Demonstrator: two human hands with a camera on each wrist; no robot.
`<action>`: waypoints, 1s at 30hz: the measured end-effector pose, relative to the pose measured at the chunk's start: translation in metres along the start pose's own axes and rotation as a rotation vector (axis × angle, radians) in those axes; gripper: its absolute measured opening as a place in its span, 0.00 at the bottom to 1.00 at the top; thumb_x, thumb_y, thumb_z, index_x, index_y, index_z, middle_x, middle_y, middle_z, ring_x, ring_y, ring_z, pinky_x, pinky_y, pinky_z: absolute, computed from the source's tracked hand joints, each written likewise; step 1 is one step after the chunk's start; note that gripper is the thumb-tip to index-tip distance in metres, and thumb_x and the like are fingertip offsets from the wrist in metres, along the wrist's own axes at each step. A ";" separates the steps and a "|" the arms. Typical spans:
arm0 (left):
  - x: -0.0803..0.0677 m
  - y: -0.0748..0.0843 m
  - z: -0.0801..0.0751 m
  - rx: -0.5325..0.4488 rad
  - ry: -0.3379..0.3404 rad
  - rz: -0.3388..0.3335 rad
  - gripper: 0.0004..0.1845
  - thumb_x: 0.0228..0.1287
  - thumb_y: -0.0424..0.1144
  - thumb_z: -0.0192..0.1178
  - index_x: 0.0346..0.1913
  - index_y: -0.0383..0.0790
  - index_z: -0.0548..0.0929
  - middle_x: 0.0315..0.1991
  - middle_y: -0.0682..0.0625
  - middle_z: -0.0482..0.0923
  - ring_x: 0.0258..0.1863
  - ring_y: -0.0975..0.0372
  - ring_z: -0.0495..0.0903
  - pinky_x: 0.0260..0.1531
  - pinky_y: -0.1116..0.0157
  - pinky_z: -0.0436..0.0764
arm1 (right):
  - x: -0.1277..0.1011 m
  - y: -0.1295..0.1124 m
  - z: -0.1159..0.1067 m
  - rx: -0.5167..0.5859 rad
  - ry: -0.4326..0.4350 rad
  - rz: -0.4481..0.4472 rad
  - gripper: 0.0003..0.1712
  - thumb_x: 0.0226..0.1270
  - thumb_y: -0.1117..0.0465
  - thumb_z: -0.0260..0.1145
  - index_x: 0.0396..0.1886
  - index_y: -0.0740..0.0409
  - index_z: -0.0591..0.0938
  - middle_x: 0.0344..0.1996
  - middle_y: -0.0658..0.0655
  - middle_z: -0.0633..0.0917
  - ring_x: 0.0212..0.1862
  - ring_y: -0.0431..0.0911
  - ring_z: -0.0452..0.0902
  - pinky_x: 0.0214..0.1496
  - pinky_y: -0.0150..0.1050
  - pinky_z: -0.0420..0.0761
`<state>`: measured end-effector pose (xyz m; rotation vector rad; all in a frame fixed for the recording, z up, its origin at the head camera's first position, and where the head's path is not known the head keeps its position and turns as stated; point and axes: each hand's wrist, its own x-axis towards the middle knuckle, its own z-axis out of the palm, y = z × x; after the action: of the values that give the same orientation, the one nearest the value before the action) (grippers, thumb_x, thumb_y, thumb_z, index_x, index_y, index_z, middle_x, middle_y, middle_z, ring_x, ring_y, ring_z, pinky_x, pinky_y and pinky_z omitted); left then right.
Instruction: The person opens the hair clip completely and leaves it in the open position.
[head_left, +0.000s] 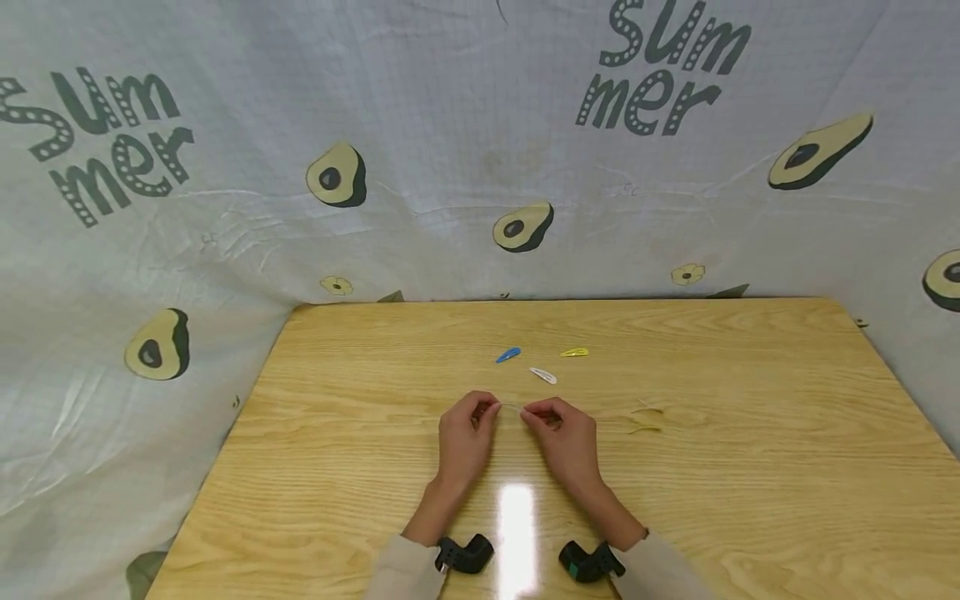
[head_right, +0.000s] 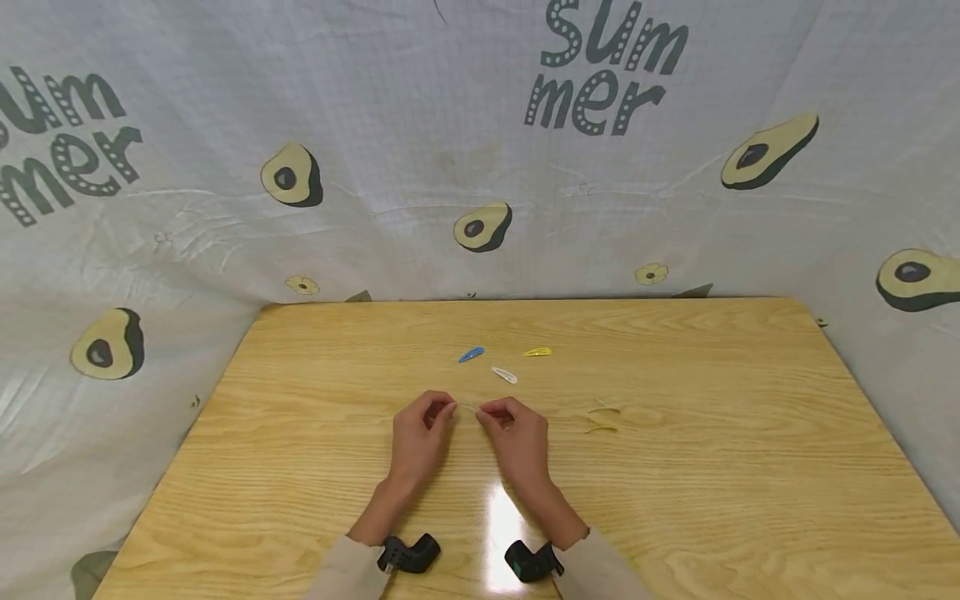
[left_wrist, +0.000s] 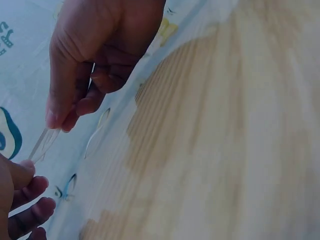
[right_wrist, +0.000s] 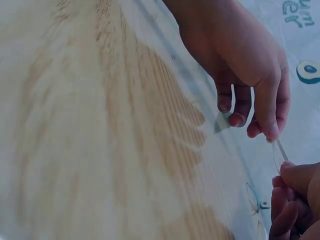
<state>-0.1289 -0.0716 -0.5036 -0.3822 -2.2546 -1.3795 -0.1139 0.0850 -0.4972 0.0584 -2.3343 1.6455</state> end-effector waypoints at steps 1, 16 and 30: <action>0.000 -0.002 -0.003 0.010 -0.014 -0.008 0.02 0.60 0.29 0.65 0.33 0.36 0.82 0.26 0.51 0.81 0.24 0.64 0.76 0.22 0.70 0.72 | 0.000 0.000 0.003 -0.003 -0.002 -0.004 0.03 0.58 0.60 0.73 0.31 0.54 0.87 0.27 0.48 0.85 0.27 0.40 0.79 0.28 0.33 0.77; 0.006 -0.021 -0.048 0.167 -0.036 0.003 0.03 0.58 0.27 0.66 0.32 0.37 0.83 0.27 0.51 0.82 0.24 0.64 0.77 0.23 0.69 0.74 | 0.010 -0.005 0.047 -0.012 -0.076 -0.123 0.03 0.57 0.63 0.73 0.29 0.55 0.86 0.24 0.46 0.84 0.26 0.36 0.78 0.26 0.32 0.75; 0.010 -0.038 -0.070 0.203 -0.029 0.057 0.04 0.57 0.27 0.66 0.32 0.39 0.84 0.26 0.51 0.81 0.23 0.65 0.77 0.21 0.69 0.74 | 0.016 -0.012 0.068 -0.042 -0.117 -0.164 0.03 0.56 0.62 0.74 0.28 0.55 0.86 0.22 0.47 0.84 0.23 0.35 0.76 0.25 0.31 0.75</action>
<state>-0.1376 -0.1514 -0.4998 -0.3960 -2.3619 -1.1109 -0.1405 0.0201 -0.5030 0.3363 -2.3770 1.5514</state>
